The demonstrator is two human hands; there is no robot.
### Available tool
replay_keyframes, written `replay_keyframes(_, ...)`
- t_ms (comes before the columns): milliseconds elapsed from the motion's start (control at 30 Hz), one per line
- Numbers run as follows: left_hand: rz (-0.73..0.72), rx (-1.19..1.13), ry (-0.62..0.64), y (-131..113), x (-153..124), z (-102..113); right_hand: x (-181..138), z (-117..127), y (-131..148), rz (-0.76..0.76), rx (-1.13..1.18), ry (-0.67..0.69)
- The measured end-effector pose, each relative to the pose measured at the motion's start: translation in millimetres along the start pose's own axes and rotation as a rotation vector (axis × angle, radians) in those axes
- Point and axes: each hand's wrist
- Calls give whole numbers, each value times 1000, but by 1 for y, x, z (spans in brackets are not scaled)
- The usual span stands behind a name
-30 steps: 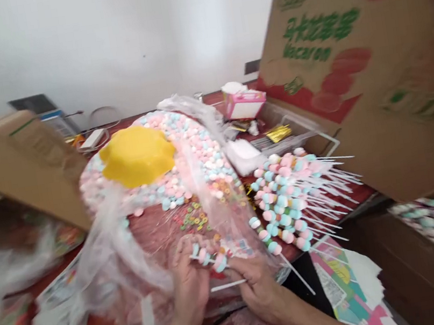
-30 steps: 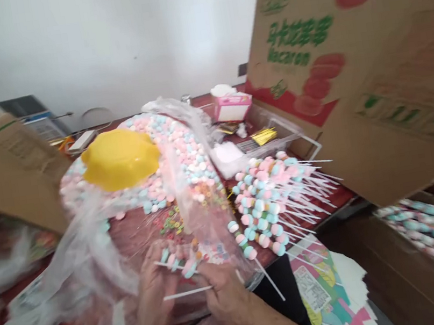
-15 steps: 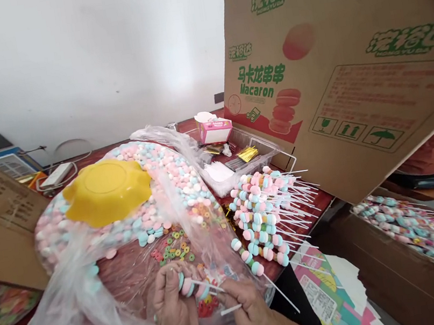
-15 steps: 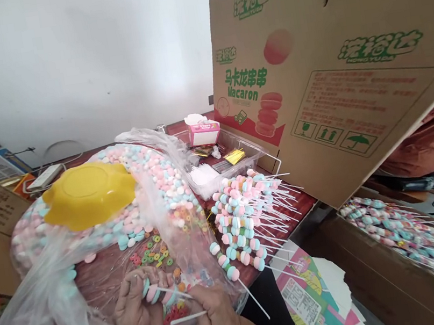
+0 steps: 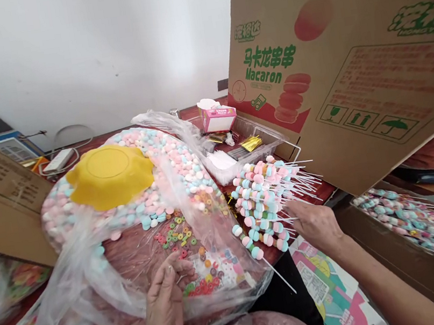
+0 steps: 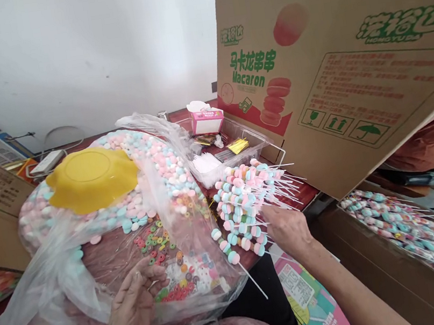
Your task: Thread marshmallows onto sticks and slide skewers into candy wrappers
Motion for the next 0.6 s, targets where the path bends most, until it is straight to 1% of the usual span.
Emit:
replay_keyframes(133,62,49,-70,13,-13,9,-3,-8,-14,-52,-101,-15)
replay_keyframes(233,75,111,-78,16,-21,18,-4,-10,-19,-97,-159,-49)
replay_keyframes(300,59,167,-73,14,-23,26,-4,-9,-21,-106,-186,-53)
replay_keyframes(433,-8,300,-69,11,-27,39,-7,-6,-20,-89,-250,-4)
replay_keyframes(500,-36,362,-59,10,-31,40,-10,-5,-16,-113,-258,-1)
replay_keyframes(600,-48,459,-41,7,-37,35,-16,-6,-11,-197,-234,-83)
Point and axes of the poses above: each hand's wrist, its own x-axis towards the middle knuckle, its own z-axis out of the back of the hand, y = z × x, and after that the axes turned 13 degrees about y, right-handed
